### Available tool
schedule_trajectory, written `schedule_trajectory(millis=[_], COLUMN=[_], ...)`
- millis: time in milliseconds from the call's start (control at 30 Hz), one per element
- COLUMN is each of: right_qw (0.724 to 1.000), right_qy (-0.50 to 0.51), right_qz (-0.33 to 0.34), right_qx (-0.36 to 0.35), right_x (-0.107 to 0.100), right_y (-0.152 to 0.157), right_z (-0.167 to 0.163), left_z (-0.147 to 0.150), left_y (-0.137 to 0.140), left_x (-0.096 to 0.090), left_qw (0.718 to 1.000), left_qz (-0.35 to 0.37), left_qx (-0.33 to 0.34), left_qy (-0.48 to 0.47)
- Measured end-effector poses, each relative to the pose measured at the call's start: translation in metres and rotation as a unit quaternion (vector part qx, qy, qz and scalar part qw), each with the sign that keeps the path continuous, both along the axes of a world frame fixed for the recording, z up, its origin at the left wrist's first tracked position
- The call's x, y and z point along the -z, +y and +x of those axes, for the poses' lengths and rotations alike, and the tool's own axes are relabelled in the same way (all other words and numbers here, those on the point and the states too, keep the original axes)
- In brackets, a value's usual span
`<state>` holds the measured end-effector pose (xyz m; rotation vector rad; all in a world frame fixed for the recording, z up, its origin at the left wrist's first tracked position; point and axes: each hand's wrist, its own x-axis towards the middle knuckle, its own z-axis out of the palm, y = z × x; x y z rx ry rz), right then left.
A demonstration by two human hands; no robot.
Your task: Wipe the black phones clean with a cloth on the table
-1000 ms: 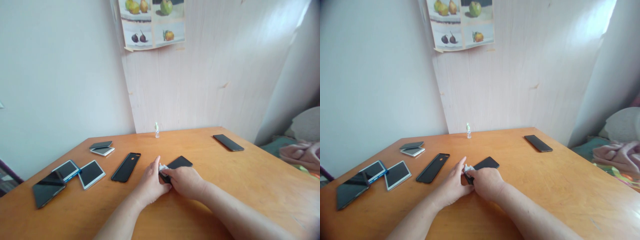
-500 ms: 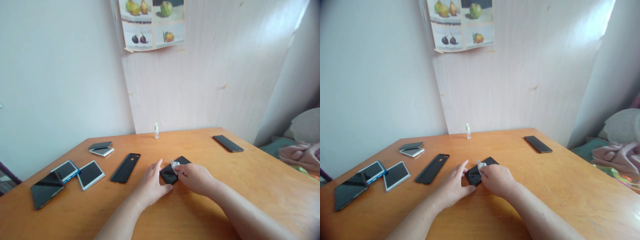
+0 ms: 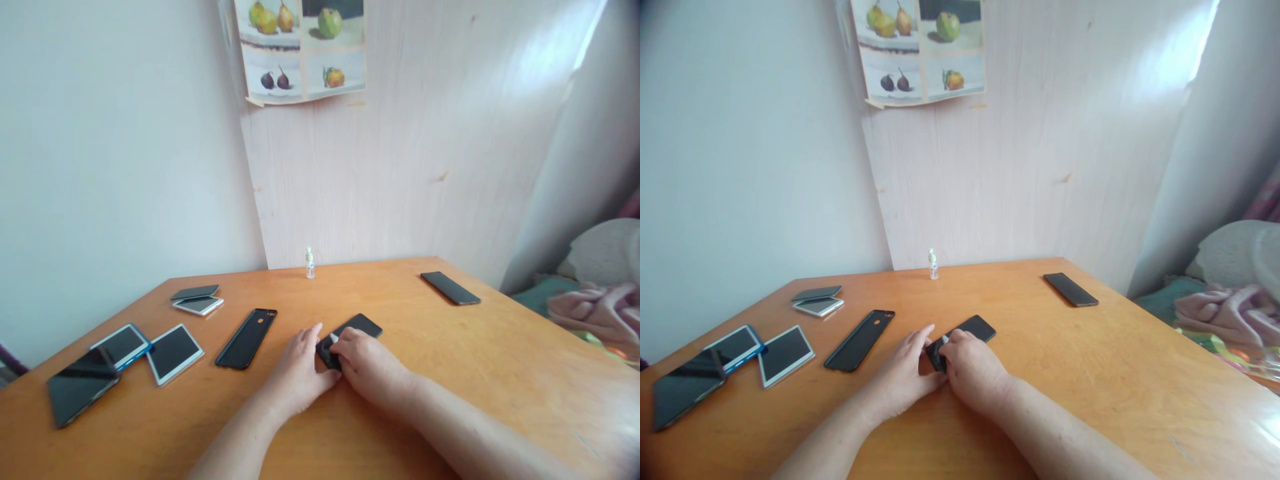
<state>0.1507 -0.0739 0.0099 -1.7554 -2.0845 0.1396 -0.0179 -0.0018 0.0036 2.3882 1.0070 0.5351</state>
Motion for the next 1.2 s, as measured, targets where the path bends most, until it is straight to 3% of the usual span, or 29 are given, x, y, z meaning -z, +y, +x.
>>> schedule_trajectory(millis=[100, 233, 333, 400, 567, 767, 900, 1200], right_qw=[0.999, 0.993, 0.988, 0.991, 0.999, 0.991, 0.988, 0.985], right_qy=[0.022, 0.019, 0.015, 0.012, 0.020, -0.017, -0.025, 0.000], right_qz=[0.013, 0.005, 0.010, 0.013, 0.028, -0.004, -0.016, -0.034], right_qx=[-0.019, 0.112, 0.151, 0.135, -0.039, 0.130, 0.149, 0.170], right_x=[0.002, 0.002, 0.003, 0.003, 0.003, -0.003, -0.002, -0.002], right_y=[0.005, 0.020, 0.021, 0.016, 0.005, 0.018, 0.025, 0.017], right_z=[0.004, 0.041, 0.054, 0.045, 0.009, 0.042, 0.060, 0.051], left_z=[0.000, -0.002, -0.002, -0.001, 0.000, -0.001, -0.003, -0.006], left_y=[0.001, 0.001, 0.002, 0.002, 0.005, 0.007, 0.007, 0.017], left_x=[0.001, 0.001, 0.002, 0.002, 0.005, 0.004, 0.003, 0.002], left_qw=[1.000, 1.000, 1.000, 1.000, 1.000, 1.000, 1.000, 0.999], left_qz=[0.008, 0.002, -0.003, -0.003, 0.015, 0.004, 0.004, 0.025], left_qx=[-0.001, 0.002, 0.003, 0.002, -0.001, -0.001, 0.008, -0.011], left_qy=[0.001, -0.001, 0.000, 0.002, 0.005, -0.011, -0.022, -0.026])
